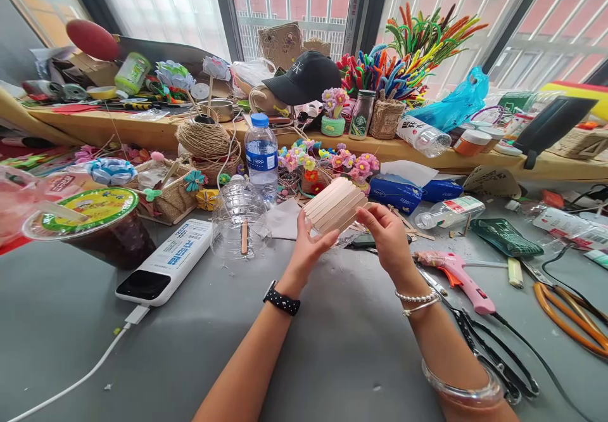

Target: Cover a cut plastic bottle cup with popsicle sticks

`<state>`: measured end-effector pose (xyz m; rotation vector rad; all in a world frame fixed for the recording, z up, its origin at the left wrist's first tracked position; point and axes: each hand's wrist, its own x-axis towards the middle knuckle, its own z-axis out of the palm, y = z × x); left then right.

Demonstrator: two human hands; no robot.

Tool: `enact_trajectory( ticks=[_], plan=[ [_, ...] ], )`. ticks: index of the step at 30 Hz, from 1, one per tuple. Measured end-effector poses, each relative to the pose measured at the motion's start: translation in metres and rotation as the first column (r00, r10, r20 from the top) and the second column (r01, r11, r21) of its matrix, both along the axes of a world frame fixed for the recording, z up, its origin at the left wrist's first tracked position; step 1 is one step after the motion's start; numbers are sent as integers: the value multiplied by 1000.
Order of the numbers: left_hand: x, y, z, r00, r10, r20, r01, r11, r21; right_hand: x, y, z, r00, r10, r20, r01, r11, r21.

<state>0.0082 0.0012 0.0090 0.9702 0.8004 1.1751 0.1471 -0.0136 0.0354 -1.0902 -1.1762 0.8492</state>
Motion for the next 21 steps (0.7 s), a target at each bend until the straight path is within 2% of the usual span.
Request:
enact_trajectory(
  ticks=[4,7,11,15,18,21],
  plan=[
    [-1,2,-1,1000,-5,-15,5,1000,-7,8,2,0,991,-86,-100,88,996,16],
    [-1,2,0,1000,-13,5,13,1000,9,18,3,2,985,-129,-113,136,989,54],
    [-1,0,2,1000,18,7,-18,999,27,33,1,9,987,-158,-14,159,983,93],
    [0,-1,2,1000,18,6,-18,999,34,41,-5,19,964,-209,166,199,977,73],
    [0,0,2,1000,9,10,-9,999,33,40,-9,26,941,-97,323,90,995,37],
    [2,0,1,1000,-4,21,3,999,46,32,-10,27,925,47,377,-50,999,0]
  ],
)
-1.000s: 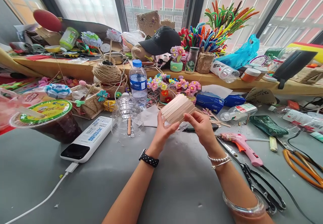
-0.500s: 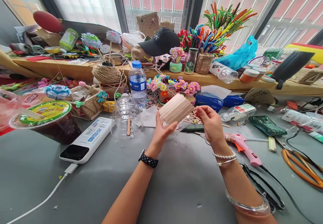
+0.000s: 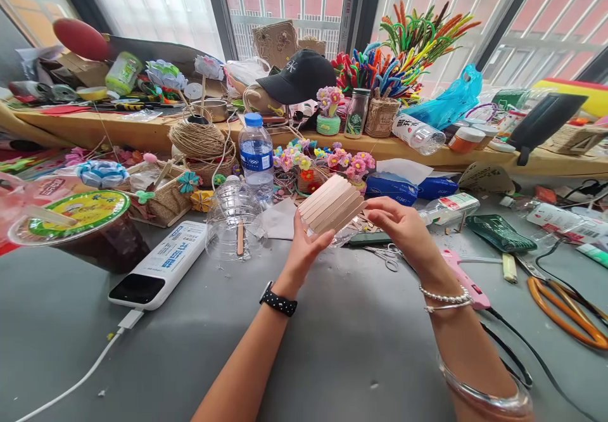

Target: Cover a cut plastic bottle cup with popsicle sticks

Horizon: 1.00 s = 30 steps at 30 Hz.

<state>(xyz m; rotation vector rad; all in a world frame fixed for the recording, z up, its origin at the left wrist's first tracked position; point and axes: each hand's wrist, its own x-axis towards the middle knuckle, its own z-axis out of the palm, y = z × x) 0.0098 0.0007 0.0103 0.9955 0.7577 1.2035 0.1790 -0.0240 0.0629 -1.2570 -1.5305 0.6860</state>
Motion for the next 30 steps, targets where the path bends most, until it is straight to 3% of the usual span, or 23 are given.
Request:
enact_trajectory(
  ticks=[9,21,30],
  plan=[
    [0,-1,1,999,-47,22,47,999,16,-18,2,-8,999,14,-49,-16,998,-54],
    [-2,0,3,996,-91,15,90,995,51,-20,0,-8,997,8,-78,-7,1000,15],
    [-2,-3,5,999,-49,-7,49,999,18,-29,4,-16,992,-37,-122,42,998,37]
  ],
)
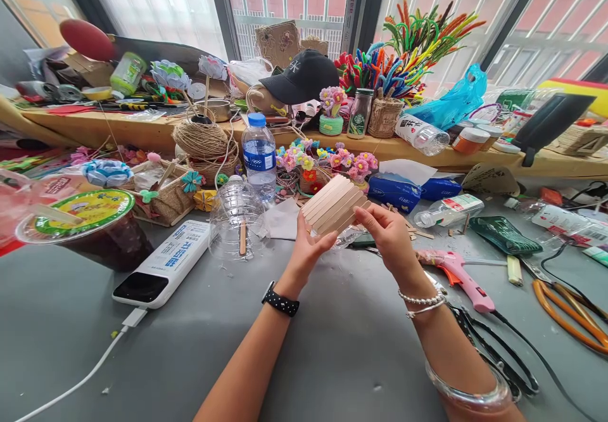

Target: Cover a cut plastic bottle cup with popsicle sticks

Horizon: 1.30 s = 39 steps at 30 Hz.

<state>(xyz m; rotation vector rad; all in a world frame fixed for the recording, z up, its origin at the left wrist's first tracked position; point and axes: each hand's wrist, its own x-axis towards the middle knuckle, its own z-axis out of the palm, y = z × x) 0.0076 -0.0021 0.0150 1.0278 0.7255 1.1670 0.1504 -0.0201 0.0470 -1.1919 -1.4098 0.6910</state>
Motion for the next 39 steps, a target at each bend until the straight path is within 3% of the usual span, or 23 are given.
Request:
enact_trajectory(
  ticks=[13,20,29,39],
  plan=[
    [1,0,-1,1000,29,2,-29,999,-20,-3,1,-3,998,26,-53,-28,999,-42],
    [2,-1,-2,999,36,-38,-38,999,-38,-6,3,-9,996,-42,-74,40,999,-27],
    [0,8,-14,988,-115,101,127,984,-122,-5,5,-7,981,-105,-161,108,994,8],
    [1,8,-18,997,-75,-20,72,988,-135,-6,4,-9,982,-110,-153,114,993,18]
  ],
)
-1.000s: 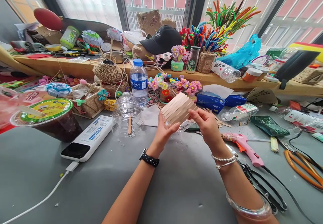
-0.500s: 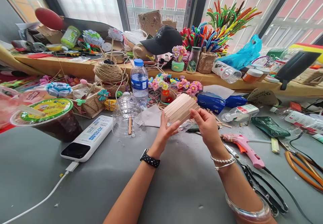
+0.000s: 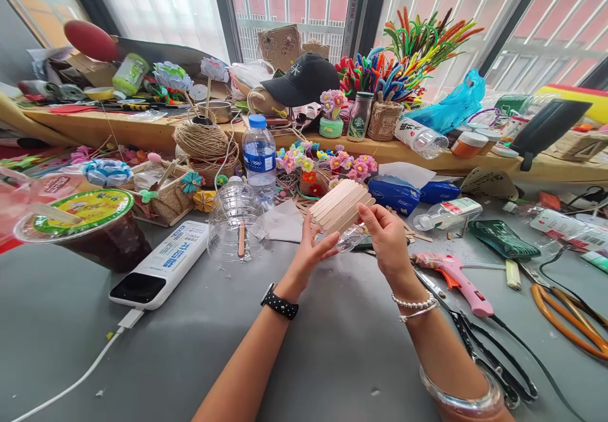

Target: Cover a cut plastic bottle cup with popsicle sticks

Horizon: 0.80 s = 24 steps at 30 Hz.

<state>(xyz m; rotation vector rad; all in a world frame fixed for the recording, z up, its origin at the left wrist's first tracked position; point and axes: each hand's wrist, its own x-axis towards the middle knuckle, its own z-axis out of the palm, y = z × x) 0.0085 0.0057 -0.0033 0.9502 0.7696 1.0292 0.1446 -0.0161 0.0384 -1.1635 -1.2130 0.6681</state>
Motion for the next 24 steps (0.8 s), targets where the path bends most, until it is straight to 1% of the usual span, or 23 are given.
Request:
enact_trajectory(
  ticks=[5,10,13,16,20,24],
  plan=[
    [-1,0,3,1000,0,13,0,1000,0,3,0,3,997,74,11,-74,996,-44],
    [-1,1,3,996,-71,47,74,995,-64,8,1,4,989,151,2,-149,980,-134],
    [-1,2,3,993,-110,31,113,986,-122,9,2,3,986,166,34,-156,967,-199],
    [-1,3,2,992,-127,1,126,983,-132,9,2,3,986,157,54,-140,962,-234],
    [-1,4,-1,993,-105,-62,99,991,-92,7,2,3,991,133,12,-127,968,-217],
    [-1,8,-5,994,3,-106,-7,999,-41,6,3,1,995,82,-51,-91,977,-195]
  ],
)
